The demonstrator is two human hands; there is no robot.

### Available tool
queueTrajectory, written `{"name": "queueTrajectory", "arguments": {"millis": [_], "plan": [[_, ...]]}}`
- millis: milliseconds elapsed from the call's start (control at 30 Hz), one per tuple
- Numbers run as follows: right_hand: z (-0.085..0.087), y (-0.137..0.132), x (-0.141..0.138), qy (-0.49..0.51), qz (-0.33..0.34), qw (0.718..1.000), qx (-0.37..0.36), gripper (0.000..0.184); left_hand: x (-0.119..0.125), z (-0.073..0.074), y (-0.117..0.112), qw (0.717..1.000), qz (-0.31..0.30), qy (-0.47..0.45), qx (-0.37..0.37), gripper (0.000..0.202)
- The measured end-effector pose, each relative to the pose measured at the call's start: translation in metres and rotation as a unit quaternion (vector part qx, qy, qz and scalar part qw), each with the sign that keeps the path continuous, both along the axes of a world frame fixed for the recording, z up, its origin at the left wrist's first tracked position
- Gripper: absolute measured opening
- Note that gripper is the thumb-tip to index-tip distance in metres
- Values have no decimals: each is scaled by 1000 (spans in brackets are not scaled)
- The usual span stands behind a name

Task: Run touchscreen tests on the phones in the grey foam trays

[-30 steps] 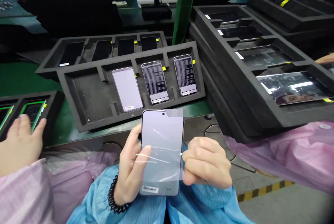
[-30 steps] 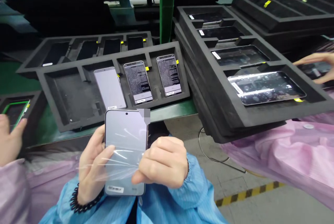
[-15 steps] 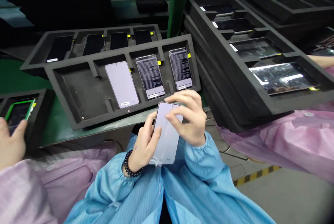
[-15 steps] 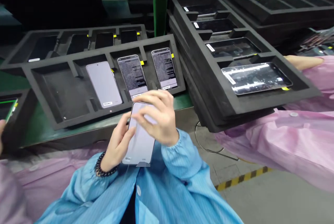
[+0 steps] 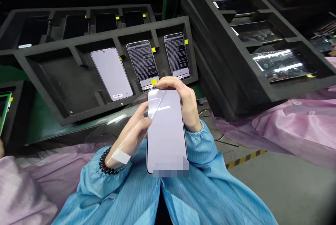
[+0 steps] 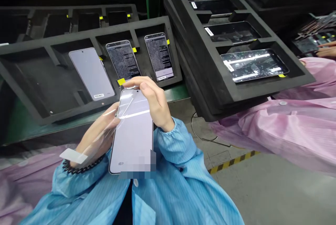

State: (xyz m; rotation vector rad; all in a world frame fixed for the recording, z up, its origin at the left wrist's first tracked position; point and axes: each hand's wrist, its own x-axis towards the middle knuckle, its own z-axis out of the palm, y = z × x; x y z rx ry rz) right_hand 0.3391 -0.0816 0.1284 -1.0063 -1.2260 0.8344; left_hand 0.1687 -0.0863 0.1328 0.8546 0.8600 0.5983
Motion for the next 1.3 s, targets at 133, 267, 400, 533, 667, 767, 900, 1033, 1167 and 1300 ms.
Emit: {"name": "queueTrajectory", "arguments": {"millis": [133,267,400,533,667,767,900,1033,1167,1300], "plan": [[2,0,-1,-3,3,1000,-2,39,-3,5,0,1000,0,4,-3,74],[1,2,0,-11,8,1000,-4,41,-1,7,0,1000,15,4,-2,69],[-1,2,0,-41,-2,999,-22,48,-3,4,0,1000,0,4,3,65],[0,1,-2,-49,-14,998,-31,48,-8,-3,-1,1000,-3,-9,21,63],[-1,5,-5,-6,2,1000,-3,42,-5,-4,-2,999,20,0,31,58],[-1,9,-4,49,-9,998,27,38,-8,-2,2,997,77,10,26,51],[-8,6,10,82,-45,994,51,30,-47,-2,27,966,229,43,110,43],[-31,-1,23,85,-29,996,22,30,-116,-11,71,848,406,111,321,44],[-51,-1,23,53,-21,998,-17,29,-163,-28,108,789,452,217,354,45],[-53,10,12,-21,25,998,-48,28,-170,-40,120,840,366,271,295,46]]}}
